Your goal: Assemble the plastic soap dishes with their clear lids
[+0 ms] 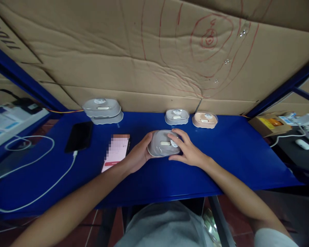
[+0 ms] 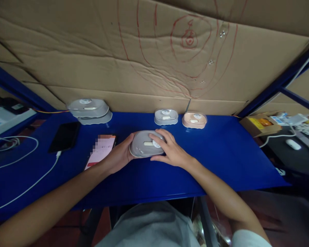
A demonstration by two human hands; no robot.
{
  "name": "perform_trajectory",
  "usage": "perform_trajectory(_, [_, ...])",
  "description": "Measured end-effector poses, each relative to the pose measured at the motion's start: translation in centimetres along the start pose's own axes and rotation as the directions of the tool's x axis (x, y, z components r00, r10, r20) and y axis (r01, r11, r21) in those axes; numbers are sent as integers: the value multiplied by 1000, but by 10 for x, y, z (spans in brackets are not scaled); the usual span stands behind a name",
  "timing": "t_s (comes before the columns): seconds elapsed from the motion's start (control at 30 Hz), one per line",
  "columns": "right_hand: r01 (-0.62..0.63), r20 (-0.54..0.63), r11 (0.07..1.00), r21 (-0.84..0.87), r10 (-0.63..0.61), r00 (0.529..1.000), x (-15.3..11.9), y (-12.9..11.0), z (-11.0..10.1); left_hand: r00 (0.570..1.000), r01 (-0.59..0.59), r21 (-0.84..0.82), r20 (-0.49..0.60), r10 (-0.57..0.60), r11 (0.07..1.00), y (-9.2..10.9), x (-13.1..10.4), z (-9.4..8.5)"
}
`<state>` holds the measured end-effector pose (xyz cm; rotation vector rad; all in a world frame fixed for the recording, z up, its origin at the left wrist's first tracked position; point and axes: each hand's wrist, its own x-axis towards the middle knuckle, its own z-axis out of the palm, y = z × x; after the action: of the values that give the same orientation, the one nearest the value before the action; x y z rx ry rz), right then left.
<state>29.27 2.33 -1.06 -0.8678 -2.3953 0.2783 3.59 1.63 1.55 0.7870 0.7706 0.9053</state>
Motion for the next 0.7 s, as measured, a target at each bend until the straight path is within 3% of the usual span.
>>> perform_trajectory(0.13, [-24,9,998,62,24,1000,-1,3,2,1000,17,-28,-9,-17,999,-6,-2,1])
perform_trajectory(0.5, [11,20,995,-104,-9,1000,-1,-2,9,995,48,-148,-84,-61,988,-9,1,2])
perform_trajectory(0.7, [-48,20,998,50,47,999,1,-1,3,1000,15,-66,22,-13,998,-8,2,-2])
